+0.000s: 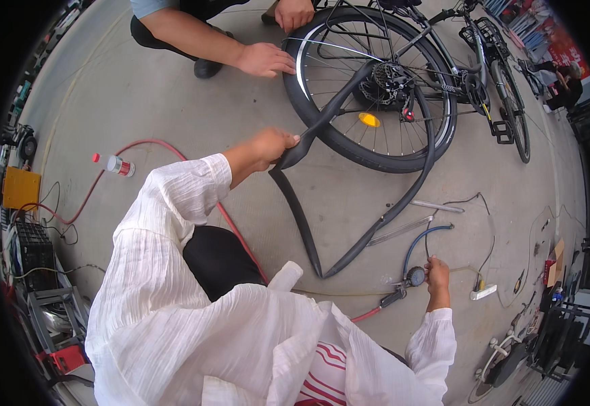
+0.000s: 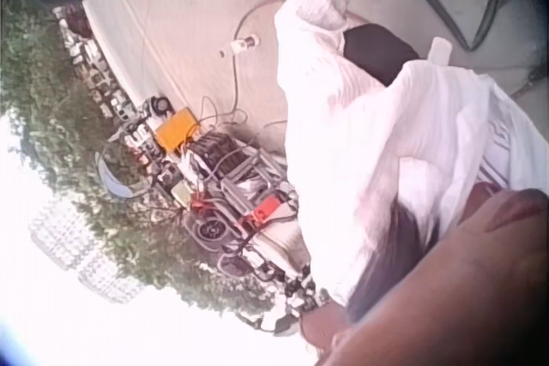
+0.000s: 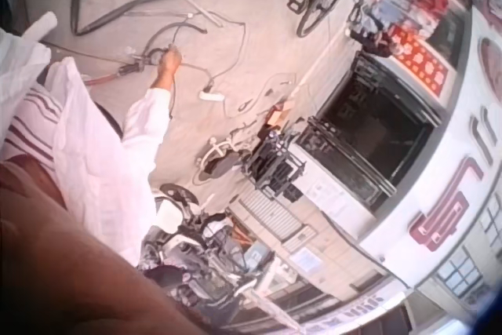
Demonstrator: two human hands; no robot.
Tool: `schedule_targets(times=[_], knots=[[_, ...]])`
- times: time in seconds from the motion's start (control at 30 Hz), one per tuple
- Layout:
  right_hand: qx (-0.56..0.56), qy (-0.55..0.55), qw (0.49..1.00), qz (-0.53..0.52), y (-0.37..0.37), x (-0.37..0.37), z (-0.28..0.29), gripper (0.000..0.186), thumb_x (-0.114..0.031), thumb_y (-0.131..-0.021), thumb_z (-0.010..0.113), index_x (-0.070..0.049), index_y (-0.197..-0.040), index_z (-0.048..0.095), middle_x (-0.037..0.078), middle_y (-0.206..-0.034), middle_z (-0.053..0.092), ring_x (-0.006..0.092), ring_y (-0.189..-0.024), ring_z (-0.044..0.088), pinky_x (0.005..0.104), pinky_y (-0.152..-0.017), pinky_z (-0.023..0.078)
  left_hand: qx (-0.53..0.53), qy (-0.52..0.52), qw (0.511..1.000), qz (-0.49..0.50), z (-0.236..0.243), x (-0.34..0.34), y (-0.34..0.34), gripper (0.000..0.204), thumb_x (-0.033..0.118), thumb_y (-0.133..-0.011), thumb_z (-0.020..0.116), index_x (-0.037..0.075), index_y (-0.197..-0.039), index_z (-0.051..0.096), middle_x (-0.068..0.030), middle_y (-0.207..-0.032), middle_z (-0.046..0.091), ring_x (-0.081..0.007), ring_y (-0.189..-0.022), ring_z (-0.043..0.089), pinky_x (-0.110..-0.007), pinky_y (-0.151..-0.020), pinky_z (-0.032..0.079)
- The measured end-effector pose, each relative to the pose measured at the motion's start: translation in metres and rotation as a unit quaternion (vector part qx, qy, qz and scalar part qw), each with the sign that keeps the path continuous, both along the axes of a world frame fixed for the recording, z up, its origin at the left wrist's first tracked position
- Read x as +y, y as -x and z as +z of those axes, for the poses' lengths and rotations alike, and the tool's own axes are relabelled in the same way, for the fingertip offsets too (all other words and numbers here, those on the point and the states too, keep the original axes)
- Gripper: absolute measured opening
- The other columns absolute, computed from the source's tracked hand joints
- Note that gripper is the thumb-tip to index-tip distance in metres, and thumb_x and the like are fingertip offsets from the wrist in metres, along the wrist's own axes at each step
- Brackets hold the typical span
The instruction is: The person removes a bicycle tire from the rim, inflates the inner tube with a pump, and inspects it for leaks. They then place the tube back into the tire and reseat the tire onto the rim.
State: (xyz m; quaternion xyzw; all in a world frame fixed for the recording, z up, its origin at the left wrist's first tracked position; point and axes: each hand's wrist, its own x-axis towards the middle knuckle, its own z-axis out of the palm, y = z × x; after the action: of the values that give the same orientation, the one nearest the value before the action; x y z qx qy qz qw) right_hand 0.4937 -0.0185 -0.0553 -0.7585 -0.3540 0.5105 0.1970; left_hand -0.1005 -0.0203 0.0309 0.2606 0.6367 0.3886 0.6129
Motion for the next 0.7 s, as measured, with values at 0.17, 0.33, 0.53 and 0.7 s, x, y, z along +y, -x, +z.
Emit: schedule_targets(times=[0.17, 0.33, 0.53, 0.7], knots=[[-0.049, 0.013, 0.989, 0.141, 0.086, 0.011, 0.065, 0.03, -0.032, -0.097, 0.054, -0.004, -0.105, 0.064, 0.001, -0.079, 0.058, 0.0078, -0.06, 0.048, 0.0218, -0.05, 0.038, -0.09, -0.033, 0.995, 0.032, -0.053, -0.007, 0.004, 0.026, 0.028, -0.099, 0.056, 0.006, -0.088, 0.066, 0.0031, -0.074, 0.06, -0.0072, -0.063, 0.051, -0.025, -0.059, 0.041], [-0.051, 0.036, 0.948, 0.312, 0.231, 0.041, 0.112, 0.032, -0.027, -0.098, 0.053, 0.001, -0.109, 0.063, 0.002, -0.081, 0.06, 0.0087, -0.065, 0.051, 0.0235, -0.056, 0.041, -0.067, -0.054, 0.995, 0.045, -0.076, -0.01, 0.008, 0.028, 0.028, -0.097, 0.058, 0.004, -0.085, 0.066, 0.0021, -0.073, 0.059, -0.0087, -0.066, 0.05, -0.027, -0.064, 0.042], [-0.09, -0.029, 0.867, 0.489, 0.401, 0.075, 0.147, 0.026, -0.022, -0.098, 0.056, 0.001, -0.107, 0.063, 0.001, -0.079, 0.059, 0.0079, -0.069, 0.051, 0.0239, -0.06, 0.042, -0.06, -0.065, 0.995, 0.04, -0.121, -0.014, 0.022, 0.029, 0.029, -0.094, 0.062, 0.001, -0.09, 0.068, -0.003, -0.076, 0.063, -0.0115, -0.069, 0.053, -0.03, -0.068, 0.045], [-0.16, -0.037, 0.798, 0.58, 0.483, 0.096, 0.148, 0.024, -0.019, -0.097, 0.059, 0.003, -0.106, 0.062, 0.002, -0.078, 0.058, 0.0083, -0.071, 0.051, 0.0234, -0.065, 0.044, -0.021, -0.078, 0.996, 0.033, -0.128, -0.01, 0.037, 0.032, 0.032, -0.092, 0.064, 0.001, -0.094, 0.069, -0.0091, -0.079, 0.067, -0.0184, -0.07, 0.06, -0.035, -0.068, 0.047]])
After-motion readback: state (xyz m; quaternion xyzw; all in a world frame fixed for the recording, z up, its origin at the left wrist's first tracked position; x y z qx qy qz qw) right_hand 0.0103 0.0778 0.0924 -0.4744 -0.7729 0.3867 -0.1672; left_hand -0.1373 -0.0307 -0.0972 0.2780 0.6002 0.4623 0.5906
